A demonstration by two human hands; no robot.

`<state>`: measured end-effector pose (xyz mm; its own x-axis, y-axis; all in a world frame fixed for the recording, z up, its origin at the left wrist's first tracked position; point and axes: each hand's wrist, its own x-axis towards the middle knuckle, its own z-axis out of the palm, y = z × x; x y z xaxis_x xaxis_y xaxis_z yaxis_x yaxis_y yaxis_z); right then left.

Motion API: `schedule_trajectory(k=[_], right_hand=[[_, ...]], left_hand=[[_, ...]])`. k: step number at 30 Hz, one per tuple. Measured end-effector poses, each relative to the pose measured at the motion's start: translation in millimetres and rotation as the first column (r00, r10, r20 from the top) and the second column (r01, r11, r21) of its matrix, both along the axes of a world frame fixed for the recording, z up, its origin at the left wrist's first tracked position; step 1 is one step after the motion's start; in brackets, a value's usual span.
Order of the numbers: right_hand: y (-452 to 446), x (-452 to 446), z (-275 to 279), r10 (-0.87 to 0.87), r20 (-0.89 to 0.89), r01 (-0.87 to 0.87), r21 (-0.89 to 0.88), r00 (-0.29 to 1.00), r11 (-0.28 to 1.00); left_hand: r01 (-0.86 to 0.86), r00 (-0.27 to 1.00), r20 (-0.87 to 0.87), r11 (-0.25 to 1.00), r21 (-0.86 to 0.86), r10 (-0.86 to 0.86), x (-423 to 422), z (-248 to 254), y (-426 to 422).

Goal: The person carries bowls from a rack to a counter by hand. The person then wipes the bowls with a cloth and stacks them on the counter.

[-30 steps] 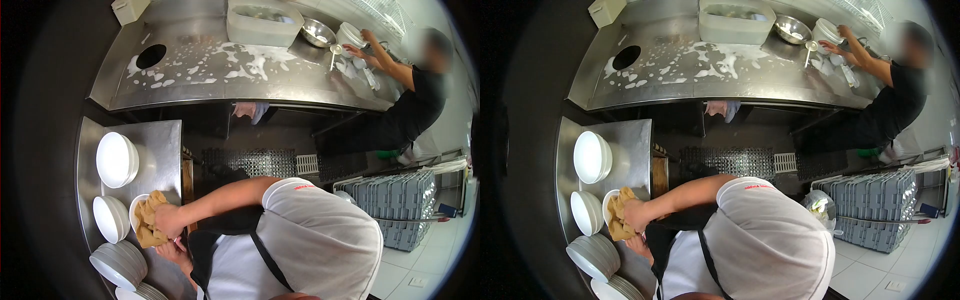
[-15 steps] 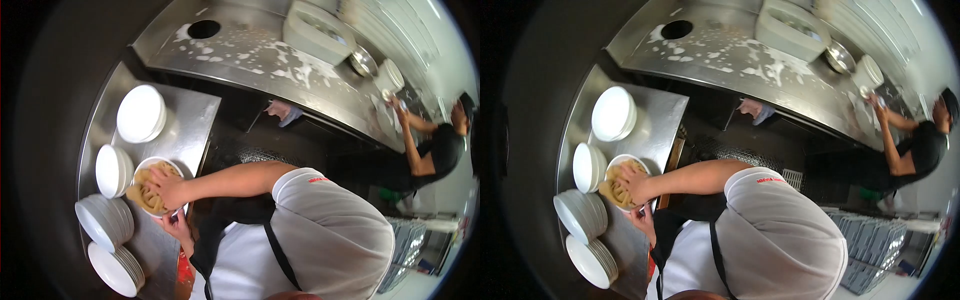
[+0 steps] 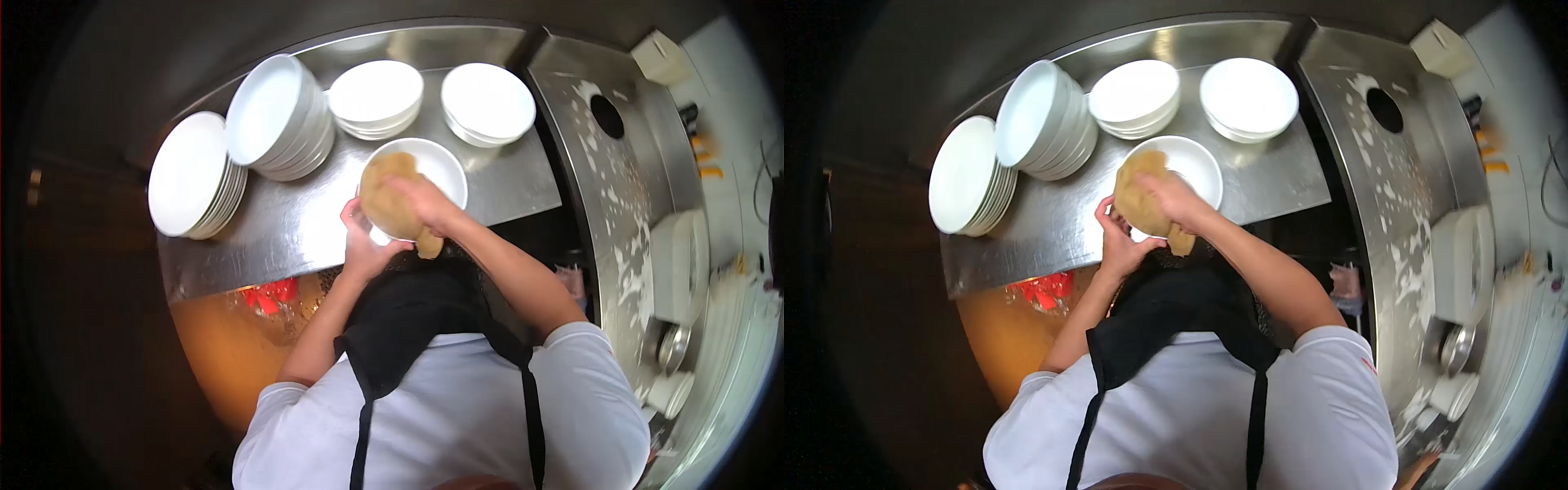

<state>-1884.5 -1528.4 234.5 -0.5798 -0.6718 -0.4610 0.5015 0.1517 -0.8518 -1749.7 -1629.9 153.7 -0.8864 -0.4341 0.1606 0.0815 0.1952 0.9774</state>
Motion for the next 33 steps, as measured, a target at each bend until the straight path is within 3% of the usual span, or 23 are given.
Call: schedule_trajectory(k=[2,3,4,5,6,7,8,11,12,13,15,16,19,20,23,24,25,26,27,28,30,32,33], right_hand=[[6.6,-3.5,25.7,-0.191,-0.245,0.185,-0.05,0.95,0.982],[11.8,-5.8,42.5,-0.206,-0.424,0.186,-0.089,0.882,0.979],[16.6,-7.9,58.4,-0.23,-0.581,0.186,-0.136,0.78,0.973],[19.2,-13.6,52.6,-0.056,-0.794,0.126,0.026,0.606,0.992],[18.8,-21.4,46.7,0.132,-0.918,0.117,0.187,0.373,0.975],[17.4,-25.7,42.9,0.319,-0.941,0.156,0.333,0.109,0.93],[14.1,-23.9,38.9,0.486,-0.86,0.092,0.502,0.152,0.86],[15.2,-17.2,-27.7,0.686,-0.7,0.237,0.644,-0.199,0.727],[9.1,-14.8,-31.6,0.747,-0.644,0.221,0.714,-0.167,0.665],[4.7,-16.5,-33.4,0.763,-0.646,-0.008,0.763,0.004,0.646],[-2.8,-21.5,-25.2,0.8,-0.508,-0.45,0.662,0.321,0.6],[-6.5,-19.7,15.4,0.846,-0.439,-0.582,0.618,0.303,0.529],[-3.1,-6.4,-37.3,0.664,-0.744,-0.536,0.532,0.075,0.656],[-1.3,3.2,-38.1,0.515,-0.844,-0.425,0.415,0.15,0.804],[-9.8,11.6,-5.6,0.643,-0.559,-0.319,0.571,0.524,0.756],[-8.2,5.9,22.0,0.577,-0.433,-0.339,0.51,0.692,0.79],[-2.2,2.5,22.2,0.358,-0.287,-0.299,0.23,0.889,0.926],[5.4,0.4,21.7,0.154,-0.049,-0.156,-0.045,0.987,0.987],[12.8,-3.1,22.5,0.002,0.237,0.064,-0.27,0.971,0.961],[24.4,-5.6,33.2,-0.108,0.372,0.239,-0.326,0.922,0.915],[68.4,-25.0,44.4,-0.226,0.291,0.35,-0.507,0.93,0.788],[103.2,-47.4,72.1,-0.29,0.206,0.351,-0.671,0.934,0.653],[120.6,-51.9,87.5,-0.449,0.105,0.414,-0.608,0.888,0.677]], left_hand=[[-0.015,0.999,0.031,0.946,-0.323,0.026,1.4,11.8,-4.8],[-0.03,0.999,-0.029,0.974,-0.226,0.024,2.9,13.1,-3.6],[-0.024,1.0,0.011,0.958,-0.285,0.028,4.1,20.0,-3.9],[-0.003,0.998,0.053,0.938,-0.346,0.023,3.0,26.4,-5.5],[0.031,0.997,-0.06,0.961,-0.276,-0.05,-1.9,26.5,-8.3],[0.021,0.997,-0.068,0.96,-0.279,-0.041,-2.3,26.6,-7.9],[0.014,0.996,-0.076,0.96,-0.28,-0.037,-2.6,26.0,-7.8],[0.007,0.998,-0.061,0.959,-0.283,-0.026,-2.1,25.3,-6.7],[0.026,0.999,-0.033,0.955,-0.295,-0.037,-1.1,23.7,-8.4],[0.046,0.999,-0.004,0.951,-0.305,-0.049,1.1,21.6,-9.0],[0.052,0.995,0.089,0.993,-0.109,-0.042,5.9,-1.7,-7.1],[0.048,0.99,0.131,0.999,-0.01,-0.046,5.7,-4.3,-5.4],[-0.095,0.995,0.004,0.985,0.143,0.096,-5.0,4.8,7.8],[-0.105,0.993,0.067,0.992,0.069,0.101,-5.3,13.8,9.9],[-0.075,0.997,0.004,0.991,0.109,0.075,-6.7,7.5,10.7],[-0.066,0.998,0.004,0.993,0.096,0.065,-7.7,6.5,10.6],[-0.058,0.998,0.005,0.995,0.086,0.057,-6.8,5.8,11.0],[-0.05,0.999,0.008,0.996,0.075,0.05,-4.2,5.8,11.1],[-0.086,0.996,0.007,0.992,-0.097,0.087,-1.3,9.5,9.5],[-0.124,0.992,-0.002,0.956,-0.264,0.128,2.8,15.5,7.0],[-0.148,0.989,-0.059,0.816,-0.558,0.138,9.0,27.1,-9.8],[-0.039,0.999,-0.007,0.637,-0.77,0.052,9.3,39.5,-40.1],[0.019,1.0,0.014,0.532,-0.847,-0.014,6.0,46.7,-50.4]])
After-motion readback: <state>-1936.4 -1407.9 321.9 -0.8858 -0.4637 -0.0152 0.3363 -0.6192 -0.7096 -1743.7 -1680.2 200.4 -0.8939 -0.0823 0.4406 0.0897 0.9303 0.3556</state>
